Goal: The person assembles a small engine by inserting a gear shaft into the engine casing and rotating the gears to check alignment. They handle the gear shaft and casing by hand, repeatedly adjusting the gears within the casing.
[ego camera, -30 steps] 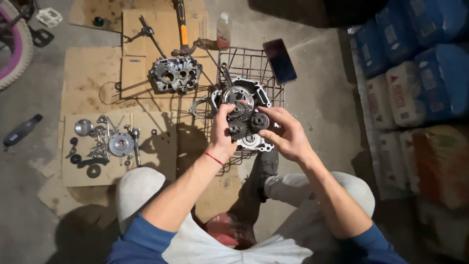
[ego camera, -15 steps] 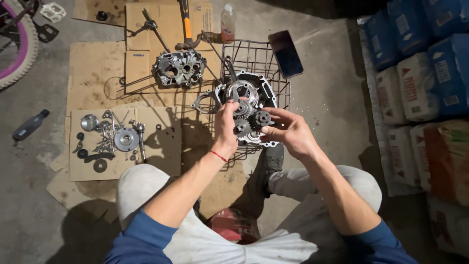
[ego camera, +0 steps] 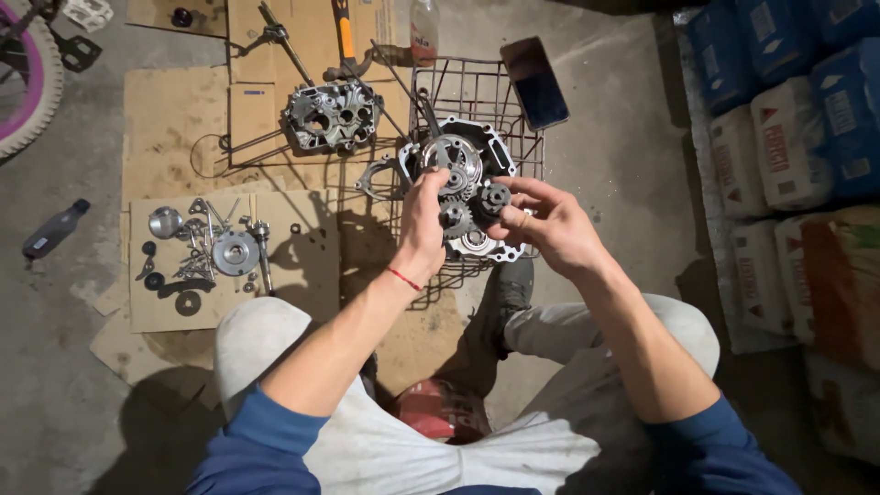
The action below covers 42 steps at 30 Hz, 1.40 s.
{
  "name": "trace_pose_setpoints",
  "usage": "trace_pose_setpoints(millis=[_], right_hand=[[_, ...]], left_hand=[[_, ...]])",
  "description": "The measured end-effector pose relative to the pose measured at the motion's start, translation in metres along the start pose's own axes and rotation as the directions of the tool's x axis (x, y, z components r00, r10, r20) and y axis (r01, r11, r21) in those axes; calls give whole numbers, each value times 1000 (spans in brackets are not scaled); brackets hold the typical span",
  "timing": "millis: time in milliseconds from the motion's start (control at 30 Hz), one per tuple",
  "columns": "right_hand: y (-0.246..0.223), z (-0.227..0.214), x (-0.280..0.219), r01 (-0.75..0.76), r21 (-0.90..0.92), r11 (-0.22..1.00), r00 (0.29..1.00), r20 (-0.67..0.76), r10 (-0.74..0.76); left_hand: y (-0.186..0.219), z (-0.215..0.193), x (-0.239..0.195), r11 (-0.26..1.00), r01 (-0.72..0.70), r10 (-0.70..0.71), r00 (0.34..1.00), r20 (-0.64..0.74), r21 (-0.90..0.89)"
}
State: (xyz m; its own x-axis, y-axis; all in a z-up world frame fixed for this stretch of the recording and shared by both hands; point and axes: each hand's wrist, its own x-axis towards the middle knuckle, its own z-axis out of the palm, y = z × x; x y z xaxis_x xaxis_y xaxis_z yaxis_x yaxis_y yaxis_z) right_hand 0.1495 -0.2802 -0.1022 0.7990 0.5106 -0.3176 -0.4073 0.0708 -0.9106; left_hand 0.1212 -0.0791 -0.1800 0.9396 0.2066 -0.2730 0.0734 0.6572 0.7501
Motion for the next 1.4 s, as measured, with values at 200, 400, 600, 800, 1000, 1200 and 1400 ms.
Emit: trace_pose_setpoints(millis=[200,400,600,800,1000,1200,1400], right_hand=[[14,1,-5,86,263,961,996,9,-91],[6,38,-23,59,239,969,992,-127,-29],[21,64,-40,32,278,960,956,-290,52],[50,83,-55,-16,408,913,968,-221,116],[5,117,-63,-67,548,834,973,-148,175],[50,97,-54,-105,700,706,973,-75,218],[32,106,-53,-69,698,712,963,-140,231]], left_hand=[[39,29,-23,996,38,-31,995,90,-77],[34,13,-6,993,100,-105,992,70,62],[52,-6,30,916,278,-377,841,388,288],[76,10,36,635,581,-772,509,381,509],[69,9,43,537,448,-843,323,431,715],[37,11,52,492,-38,-778,430,458,870],[23,1,60,601,-40,-733,370,571,798]])
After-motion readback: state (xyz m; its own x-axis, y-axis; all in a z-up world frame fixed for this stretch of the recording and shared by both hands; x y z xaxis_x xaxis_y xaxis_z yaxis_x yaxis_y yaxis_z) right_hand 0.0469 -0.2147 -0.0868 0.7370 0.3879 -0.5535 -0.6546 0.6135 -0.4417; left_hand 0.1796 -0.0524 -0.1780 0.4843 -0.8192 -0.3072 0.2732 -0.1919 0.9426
